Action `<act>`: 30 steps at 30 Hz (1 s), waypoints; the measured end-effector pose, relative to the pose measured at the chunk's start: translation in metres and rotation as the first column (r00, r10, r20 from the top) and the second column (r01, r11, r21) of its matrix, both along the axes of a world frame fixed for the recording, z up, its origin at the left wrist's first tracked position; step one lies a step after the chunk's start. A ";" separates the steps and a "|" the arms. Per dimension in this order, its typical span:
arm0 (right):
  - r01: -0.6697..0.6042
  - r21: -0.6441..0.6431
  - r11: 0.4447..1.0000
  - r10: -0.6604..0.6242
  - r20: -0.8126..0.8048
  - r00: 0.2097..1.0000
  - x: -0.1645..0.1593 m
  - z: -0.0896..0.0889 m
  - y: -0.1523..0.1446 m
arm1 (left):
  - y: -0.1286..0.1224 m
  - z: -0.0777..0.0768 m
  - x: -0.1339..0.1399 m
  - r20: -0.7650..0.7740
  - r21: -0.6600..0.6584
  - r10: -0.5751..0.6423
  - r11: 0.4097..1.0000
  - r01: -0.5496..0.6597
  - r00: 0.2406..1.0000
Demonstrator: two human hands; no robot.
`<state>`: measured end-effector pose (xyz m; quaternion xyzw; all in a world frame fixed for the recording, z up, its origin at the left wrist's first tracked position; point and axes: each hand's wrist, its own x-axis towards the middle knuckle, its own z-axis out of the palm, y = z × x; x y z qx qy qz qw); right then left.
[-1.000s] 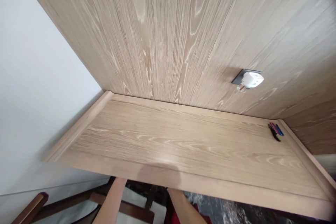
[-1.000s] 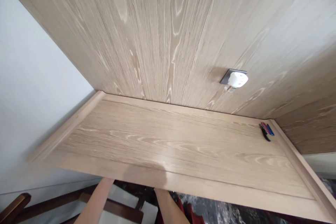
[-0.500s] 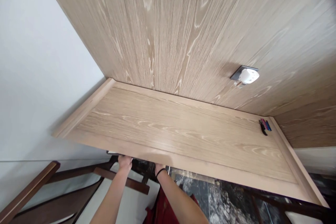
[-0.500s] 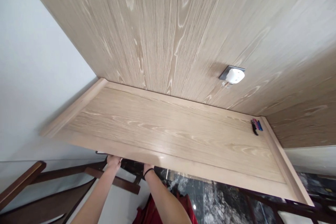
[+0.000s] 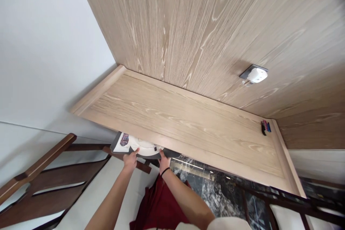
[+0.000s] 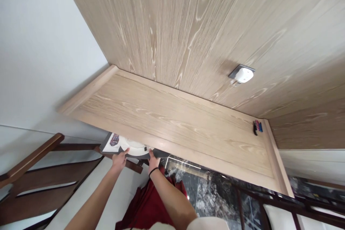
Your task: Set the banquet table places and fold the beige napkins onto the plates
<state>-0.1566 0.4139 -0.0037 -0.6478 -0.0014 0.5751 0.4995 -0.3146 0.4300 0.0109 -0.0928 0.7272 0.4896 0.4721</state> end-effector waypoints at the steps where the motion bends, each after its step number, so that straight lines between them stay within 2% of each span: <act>1: 0.009 -0.006 1.000 -0.009 -0.017 1.000 0.001 0.001 -0.004 | -0.005 0.001 0.001 0.004 -0.002 0.004 1.000 -0.004 1.000; 3: -0.003 0.000 1.000 0.003 -0.054 0.999 0.005 0.004 -0.011 | -0.014 0.002 0.001 0.012 0.009 0.008 1.000 -0.008 1.000; 6: -0.083 0.068 0.994 0.089 -0.089 0.992 0.022 0.006 -0.019 | -0.025 -0.001 0.000 0.024 0.033 0.017 0.999 -0.017 1.000; 8: -0.080 0.098 0.992 0.084 -0.044 0.995 0.040 0.007 -0.023 | -0.031 -0.004 -0.003 0.046 0.055 0.025 0.998 -0.028 0.999; 10: -0.028 0.091 0.995 0.015 0.141 0.990 0.063 0.011 -0.029 | -0.034 -0.007 -0.007 0.081 0.082 0.028 0.996 -0.035 0.996; 11: 0.000 0.088 0.996 -0.025 0.287 0.958 0.074 0.014 -0.033 | -0.035 -0.009 -0.009 0.106 0.096 0.024 0.995 -0.034 0.994; 13: -0.004 0.118 0.993 -0.065 0.577 0.814 0.095 0.026 -0.042 | -0.035 -0.011 -0.011 0.173 0.127 0.000 0.992 -0.022 0.985; 14: -0.068 0.145 0.987 -0.048 0.676 0.736 0.101 0.033 -0.045 | -0.035 -0.013 -0.012 0.214 0.145 -0.017 0.989 -0.014 0.977; 15: -0.178 0.171 0.969 -0.004 0.734 0.679 0.105 0.042 -0.048 | -0.034 -0.015 -0.012 0.259 0.160 -0.031 0.987 -0.011 0.965; 16: -0.321 0.190 0.928 0.071 0.755 0.651 0.104 0.051 -0.050 | -0.034 -0.017 -0.011 0.302 0.171 -0.038 0.985 -0.015 0.953; 17: -0.472 0.201 0.858 0.182 0.741 0.646 0.099 0.059 -0.049 | -0.034 -0.019 -0.010 0.338 0.180 -0.034 0.983 -0.029 0.941; 19: -0.674 0.240 0.698 0.432 0.610 0.665 0.076 0.073 -0.040 | -0.035 -0.022 -0.006 0.394 0.197 -0.013 0.978 -0.071 0.919; 20: -0.701 0.271 0.659 0.525 0.501 0.688 0.060 0.077 -0.033 | -0.035 -0.024 -0.003 0.424 0.220 -0.016 0.972 -0.086 0.906; 21: -0.688 0.294 0.663 0.583 0.373 0.722 0.041 0.079 -0.024 | -0.035 -0.025 0.000 0.455 0.252 -0.033 0.963 -0.093 0.890; 22: -0.645 0.300 0.703 0.600 0.236 0.764 0.022 0.079 -0.014 | -0.036 -0.026 0.003 0.482 0.286 -0.058 0.954 -0.094 0.874; 25: -0.477 0.223 0.850 0.508 -0.108 0.855 -0.033 0.073 0.017 | -0.036 -0.025 0.011 0.485 0.334 -0.089 0.938 -0.090 0.870; 27: -0.409 0.155 0.899 0.433 -0.196 0.880 -0.059 0.068 0.034 | -0.037 -0.024 0.012 0.413 0.316 -0.068 0.946 -0.073 0.908; 30: -0.349 0.086 0.933 0.359 -0.152 0.921 -0.081 0.061 0.051 | -0.039 -0.023 0.012 0.306 0.251 -0.082 0.968 0.003 0.949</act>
